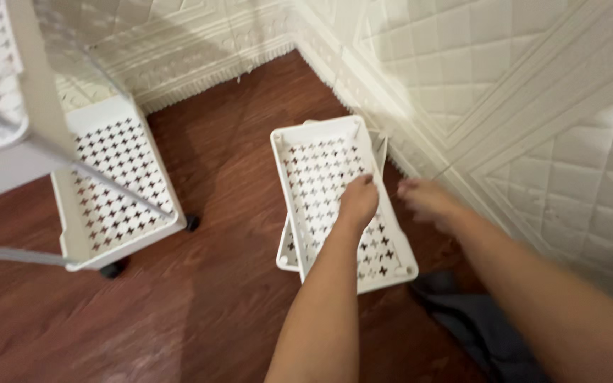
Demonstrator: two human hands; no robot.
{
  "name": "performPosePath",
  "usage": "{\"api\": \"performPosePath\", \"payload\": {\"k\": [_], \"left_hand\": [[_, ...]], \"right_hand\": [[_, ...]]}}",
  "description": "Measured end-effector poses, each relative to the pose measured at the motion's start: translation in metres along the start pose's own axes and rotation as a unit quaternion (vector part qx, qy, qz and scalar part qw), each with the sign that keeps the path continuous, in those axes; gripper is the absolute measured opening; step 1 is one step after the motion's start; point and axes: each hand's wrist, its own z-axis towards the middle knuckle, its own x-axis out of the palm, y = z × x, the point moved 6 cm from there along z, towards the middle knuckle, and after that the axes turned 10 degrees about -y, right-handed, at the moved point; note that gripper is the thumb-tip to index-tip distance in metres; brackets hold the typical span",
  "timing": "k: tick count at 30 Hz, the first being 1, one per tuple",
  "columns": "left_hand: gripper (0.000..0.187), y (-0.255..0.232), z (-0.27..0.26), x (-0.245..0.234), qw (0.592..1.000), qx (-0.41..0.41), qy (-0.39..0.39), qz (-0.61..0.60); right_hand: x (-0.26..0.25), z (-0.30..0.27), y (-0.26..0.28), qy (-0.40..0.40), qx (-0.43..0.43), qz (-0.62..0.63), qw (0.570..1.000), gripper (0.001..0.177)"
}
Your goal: The person assembles a white plastic rolling cart by inserting vertical poles into the base and stacking perforated trays onto the frame. They secure each tray with small white fasteners and adjust the components to ensure stability.
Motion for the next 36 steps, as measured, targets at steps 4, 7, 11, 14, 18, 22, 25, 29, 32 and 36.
{"api": "performPosePath", "payload": {"k": [4,7,11,14,18,22,25,29,32,36], "left_hand": [[0.050,0.014,-0.006,-0.009,0.991,-0.128,0.025,-0.041],[0.052,0.020,-0.002,-0.013,0.993,-0.114,0.006,-0.040],[0.052,0.037,0.009,-0.008,0.998,-0.050,-0.018,-0.034],[0.051,0.046,0.013,-0.005,0.998,-0.001,-0.049,-0.034],[0.050,0.038,0.010,-0.004,0.997,0.003,-0.055,-0.045],[0.051,0.036,0.000,-0.013,0.994,-0.098,-0.029,0.030],[0.052,0.035,-0.004,-0.032,0.989,-0.095,-0.091,0.072],[0.064,0.027,-0.001,-0.074,0.920,0.025,-0.246,0.305],[0.067,0.060,-0.016,-0.093,0.915,-0.176,-0.220,0.290],[0.071,0.077,-0.027,-0.088,0.905,-0.218,-0.230,0.284]], "right_hand": [[0.035,0.016,-0.016,0.064,0.034,0.012,0.997,0.040],[0.049,0.035,-0.021,0.099,0.039,0.039,0.994,0.040],[0.055,0.066,-0.033,0.083,0.007,-0.002,0.997,0.034],[0.051,0.087,-0.037,0.022,-0.071,-0.049,0.996,0.035],[0.057,0.091,-0.046,-0.007,-0.069,-0.044,0.997,0.042],[0.060,0.072,-0.035,-0.042,-0.104,-0.095,0.989,0.042],[0.050,0.057,-0.012,-0.074,-0.112,-0.055,0.989,0.041],[0.049,0.021,0.042,-0.156,-0.226,-0.028,0.961,0.033],[0.066,-0.020,0.080,-0.188,-0.363,0.023,0.912,0.026],[0.115,-0.039,0.087,-0.067,-0.369,0.043,0.926,0.023]]}}
